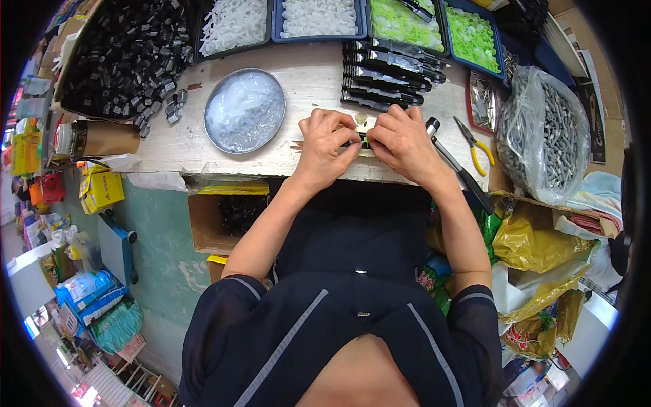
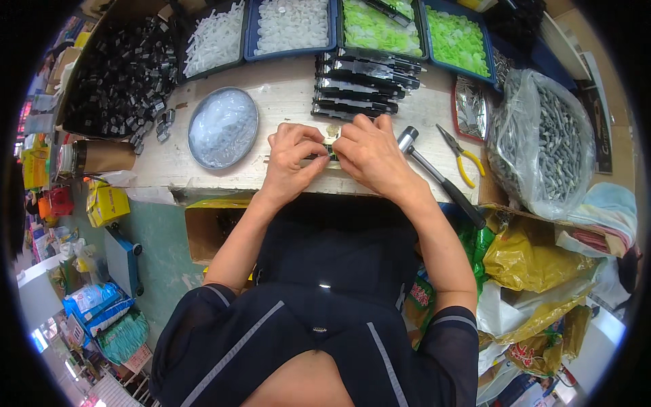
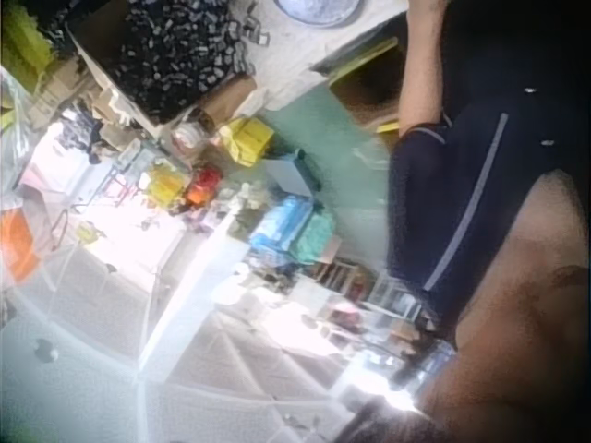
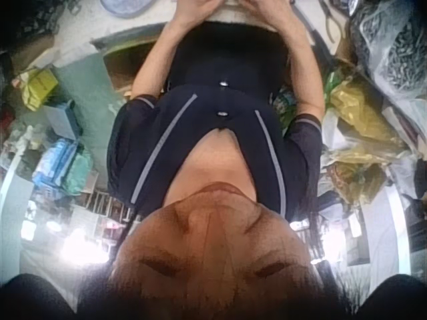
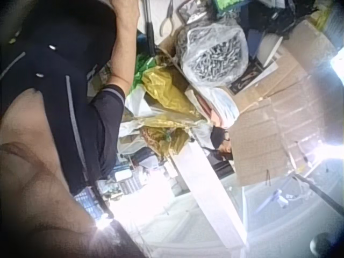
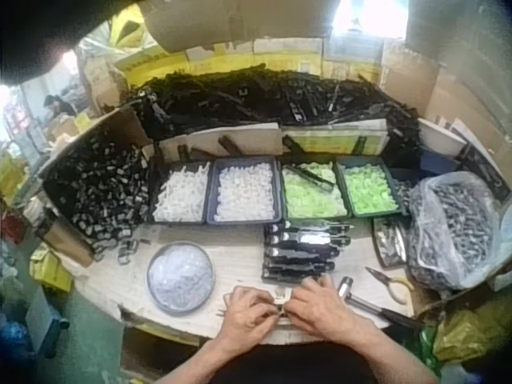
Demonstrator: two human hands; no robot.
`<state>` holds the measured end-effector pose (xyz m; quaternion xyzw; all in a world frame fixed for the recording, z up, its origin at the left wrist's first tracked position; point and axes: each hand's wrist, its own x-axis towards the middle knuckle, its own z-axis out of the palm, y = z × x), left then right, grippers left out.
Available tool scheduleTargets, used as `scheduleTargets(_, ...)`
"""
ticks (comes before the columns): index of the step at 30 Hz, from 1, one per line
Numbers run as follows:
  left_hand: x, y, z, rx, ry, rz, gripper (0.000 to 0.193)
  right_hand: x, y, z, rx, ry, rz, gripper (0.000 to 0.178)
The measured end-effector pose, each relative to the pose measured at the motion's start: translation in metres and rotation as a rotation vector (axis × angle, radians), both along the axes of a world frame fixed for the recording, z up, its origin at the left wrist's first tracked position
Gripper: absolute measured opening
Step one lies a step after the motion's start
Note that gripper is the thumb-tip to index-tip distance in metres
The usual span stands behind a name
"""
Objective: Assembling small plastic toy components and inserting metal pins at a factory workbench.
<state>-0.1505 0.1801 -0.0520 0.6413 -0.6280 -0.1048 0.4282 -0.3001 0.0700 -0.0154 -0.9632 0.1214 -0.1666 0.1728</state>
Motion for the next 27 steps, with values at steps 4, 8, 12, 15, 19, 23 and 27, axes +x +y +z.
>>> scheduleTargets(4, -0.001, -0.001, -0.002, -0.017, 0.024, -0.011, 0.01, 0.006, -0.005, 0.006, -0.026, 0.09, 0.07, 0.01)
scheduleTargets(8, -0.001, -0.001, -0.005, -0.032, 0.043, -0.003, 0.01, 0.012, -0.005, 0.007, -0.035, 0.106, 0.113, 0.008)
scheduleTargets(12, -0.002, -0.002, -0.004, -0.027, 0.057, -0.004, 0.01, 0.01, -0.004, 0.004, -0.009, 0.105, 0.095, 0.013)
scheduleTargets(15, -0.002, -0.001, -0.004, -0.006, 0.062, -0.008, 0.01, 0.003, -0.003, 0.004, 0.003, 0.117, 0.053, 0.013)
scheduleTargets(19, -0.005, -0.004, -0.001, 0.048, 0.075, 0.037, 0.012, -0.018, -0.01, 0.008, 0.043, -0.078, -0.092, 0.009)
scheduleTargets(23, -0.007, -0.007, -0.001, 0.066, 0.029, 0.063, 0.016, -0.06, -0.039, 0.036, -0.007, -0.172, -0.279, 0.011)
scheduleTargets(27, -0.003, -0.004, 0.002, 0.1, -0.042, 0.068, 0.016, -0.117, -0.074, 0.063, -0.08, -0.225, -0.607, 0.014)
